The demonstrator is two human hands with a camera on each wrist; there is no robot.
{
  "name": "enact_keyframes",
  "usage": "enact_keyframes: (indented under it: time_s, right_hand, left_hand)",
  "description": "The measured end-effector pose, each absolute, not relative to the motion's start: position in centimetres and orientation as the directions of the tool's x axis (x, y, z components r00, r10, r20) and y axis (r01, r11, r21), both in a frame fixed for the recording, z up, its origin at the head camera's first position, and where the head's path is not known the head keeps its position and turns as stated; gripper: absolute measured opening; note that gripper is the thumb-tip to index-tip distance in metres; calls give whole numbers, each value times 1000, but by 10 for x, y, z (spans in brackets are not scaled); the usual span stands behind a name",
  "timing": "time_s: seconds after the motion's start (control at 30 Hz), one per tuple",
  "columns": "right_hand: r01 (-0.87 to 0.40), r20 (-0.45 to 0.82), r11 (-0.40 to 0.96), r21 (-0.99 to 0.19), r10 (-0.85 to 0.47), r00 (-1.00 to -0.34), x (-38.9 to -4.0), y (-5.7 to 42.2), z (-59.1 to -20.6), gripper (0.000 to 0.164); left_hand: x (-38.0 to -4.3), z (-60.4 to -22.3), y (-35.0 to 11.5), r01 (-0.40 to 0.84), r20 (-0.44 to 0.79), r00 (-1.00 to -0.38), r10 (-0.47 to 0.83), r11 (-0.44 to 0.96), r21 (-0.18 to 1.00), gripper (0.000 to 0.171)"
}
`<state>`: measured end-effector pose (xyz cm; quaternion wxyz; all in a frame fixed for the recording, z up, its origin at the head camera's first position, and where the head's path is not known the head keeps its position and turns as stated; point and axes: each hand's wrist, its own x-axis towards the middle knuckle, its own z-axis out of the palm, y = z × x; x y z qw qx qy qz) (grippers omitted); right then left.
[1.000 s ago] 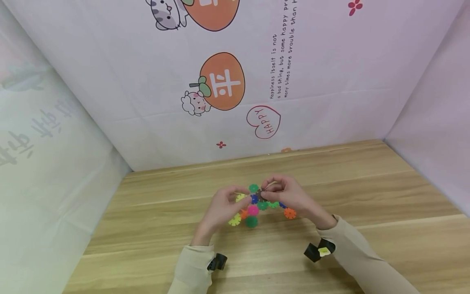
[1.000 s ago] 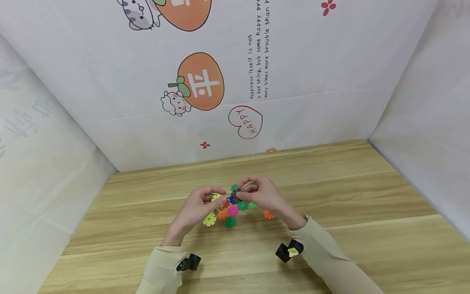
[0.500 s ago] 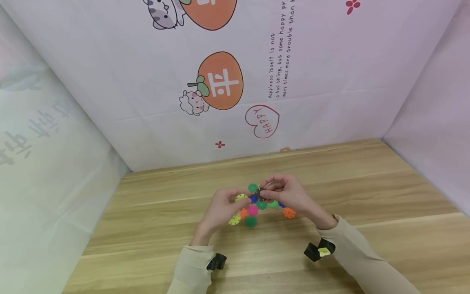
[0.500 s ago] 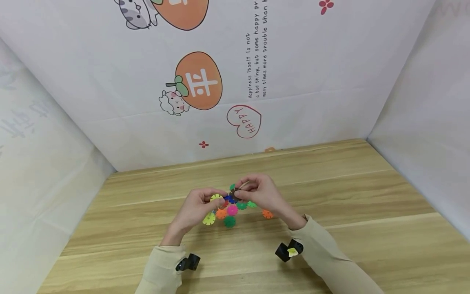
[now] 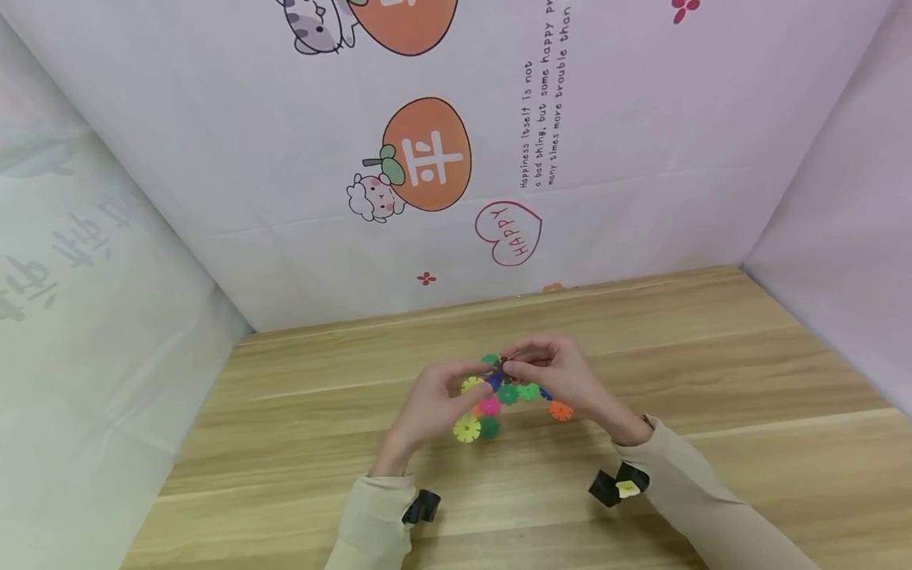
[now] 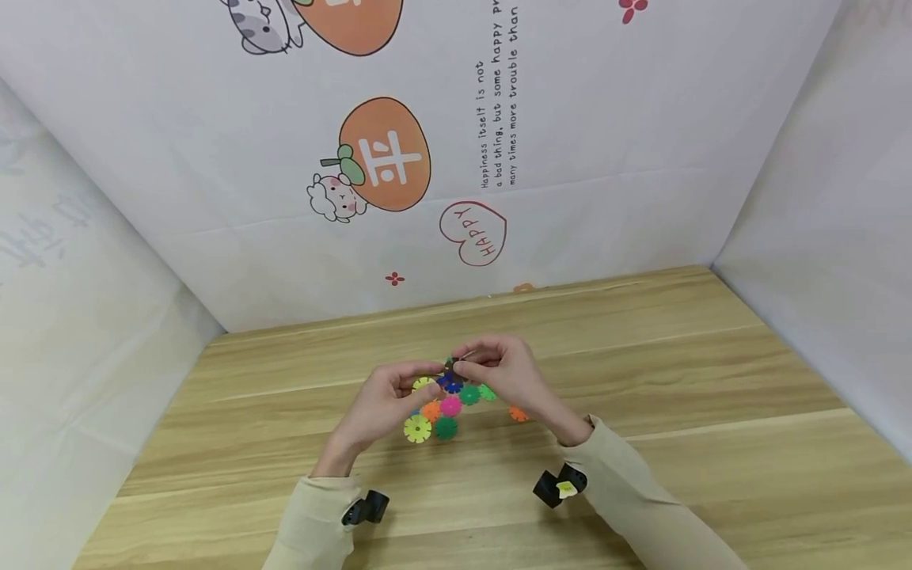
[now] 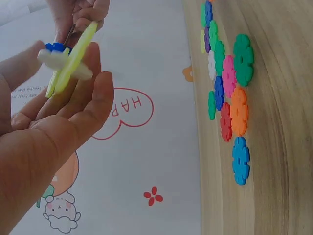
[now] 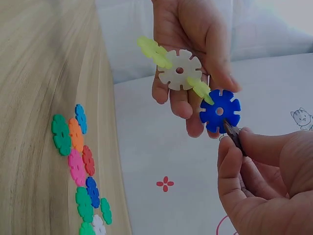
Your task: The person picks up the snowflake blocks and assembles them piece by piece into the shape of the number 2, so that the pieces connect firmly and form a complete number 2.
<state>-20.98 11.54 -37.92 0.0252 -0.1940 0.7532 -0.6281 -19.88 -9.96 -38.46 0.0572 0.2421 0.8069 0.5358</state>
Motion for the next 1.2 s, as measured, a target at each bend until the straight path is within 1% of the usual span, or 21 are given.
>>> enact_keyframes:
  time_s: [0.07,0.27,0.47,0.6,0.73,0.9,1.07,1.2]
  right_hand:
    - [-261,206,131,-956,-330,-921,-210,116,-379,15]
    - [-262,195,147,-954,-362,-912,-211,115,-380,19]
    - [-249,195,135,-959,-321,-927,-211,111,-385,11]
    - [-257,209,124,-958,-308,-928,-210,109,-387,10]
    - [-256,204,131,-958,-317,-926,-210,109,-388,15]
    - [-261,205,145,-954,-319,-925,-212,110,-390,21]
    - [-246,181,177,-953,-319,-930,-217,109,-397,19]
    - [-239,149,217,-946,-362,-920,-221,104,-404,20]
  left_hand:
    - [-199,-384,-99,321,157,-871,465,298,899,27]
    - [-197,-384,-96,311,164,-853,495,232,922,26]
    - [-198,-387,-98,318,174,-837,519,204,926,37]
    - [-198,-387,-99,300,158,-835,527,195,934,42]
    - [-197,-385,-101,277,128,-842,524,216,936,42]
    - [-198,-380,-108,244,95,-876,472,265,933,39]
    - [-200,-376,-116,205,77,-910,408,279,938,39]
    - [-201,-374,-120,209,89,-912,401,266,941,39]
